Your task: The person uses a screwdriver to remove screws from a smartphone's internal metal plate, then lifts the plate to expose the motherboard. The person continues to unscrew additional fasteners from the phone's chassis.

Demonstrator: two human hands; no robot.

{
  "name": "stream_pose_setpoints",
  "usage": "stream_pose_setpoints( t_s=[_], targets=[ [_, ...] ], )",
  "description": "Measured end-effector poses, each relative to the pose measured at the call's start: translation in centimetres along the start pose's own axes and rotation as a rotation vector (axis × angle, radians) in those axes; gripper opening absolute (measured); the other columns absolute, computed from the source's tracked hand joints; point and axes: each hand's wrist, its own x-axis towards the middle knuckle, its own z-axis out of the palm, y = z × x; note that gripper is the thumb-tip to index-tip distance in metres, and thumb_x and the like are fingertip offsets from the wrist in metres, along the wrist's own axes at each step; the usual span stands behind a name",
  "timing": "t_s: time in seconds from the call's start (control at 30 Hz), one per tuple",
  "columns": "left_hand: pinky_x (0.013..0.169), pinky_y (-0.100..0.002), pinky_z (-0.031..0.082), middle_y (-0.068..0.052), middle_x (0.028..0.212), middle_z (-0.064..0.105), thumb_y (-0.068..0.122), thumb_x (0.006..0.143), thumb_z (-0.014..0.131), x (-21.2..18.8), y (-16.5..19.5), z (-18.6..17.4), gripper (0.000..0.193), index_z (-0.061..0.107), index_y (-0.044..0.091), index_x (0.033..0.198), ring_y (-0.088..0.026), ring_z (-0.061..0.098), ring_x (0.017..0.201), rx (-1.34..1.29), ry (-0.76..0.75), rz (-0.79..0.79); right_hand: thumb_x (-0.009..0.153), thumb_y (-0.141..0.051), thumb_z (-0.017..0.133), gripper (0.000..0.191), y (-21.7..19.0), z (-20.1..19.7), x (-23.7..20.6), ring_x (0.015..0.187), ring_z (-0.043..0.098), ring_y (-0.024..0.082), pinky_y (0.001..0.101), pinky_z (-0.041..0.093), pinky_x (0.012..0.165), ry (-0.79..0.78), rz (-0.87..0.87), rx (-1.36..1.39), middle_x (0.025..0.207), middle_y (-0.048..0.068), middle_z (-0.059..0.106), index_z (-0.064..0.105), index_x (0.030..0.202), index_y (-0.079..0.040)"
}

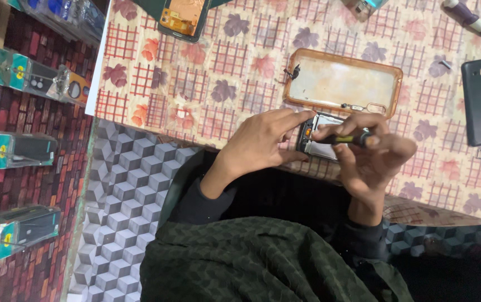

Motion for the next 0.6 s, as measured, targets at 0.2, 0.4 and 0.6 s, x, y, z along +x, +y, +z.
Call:
stream_pose_setpoints(
  t_s=[0.2,0.4,0.6],
  targets=[
    [0.08,-0.041,0.058,-0.011,0.109,0.067,0.036,0.076,0.09,-0.2,0.0,0.1,0.082,0.053,0.01,0.145,-0.031,0.07,0.094,0.027,-0.02,-0.021,0.093,0.013,0.07,0.064,-0.1,-0.2,-0.8,0.101,0.062,0.012,0.0284,0.065,0.086,0.054,-0.029,-0.111,0.116,0.01,0.053,0.038,0.133,-0.026],
    [0.074,-0.038,0.06,-0.009,0.105,0.067,0.036,0.074,0.088,0.0,-0.1,0.4,0.083,0.053,0.009,0.145,-0.025,0.07,0.086,0.059,-0.062,-0.054,0.092,0.008,0.064,0.059,0.0,-0.2,-0.9,0.115,0.06,0.022,0.0388,0.06,0.101,0.054,0.045,-0.038,0.123,0.016,0.054,0.039,0.134,-0.026],
    [0.073,-0.037,0.059,-0.008,0.104,0.066,0.048,0.076,0.087,-0.1,-0.1,0.6,0.085,0.053,0.008,0.143,-0.024,0.069,0.086,0.038,0.002,-0.006,0.094,0.013,0.064,0.06,0.0,-0.3,-0.5,0.107,0.065,0.021,0.0372,0.068,0.089,0.018,-0.001,0.007,0.117,0.013,0.056,0.039,0.134,-0.023]
  ],
)
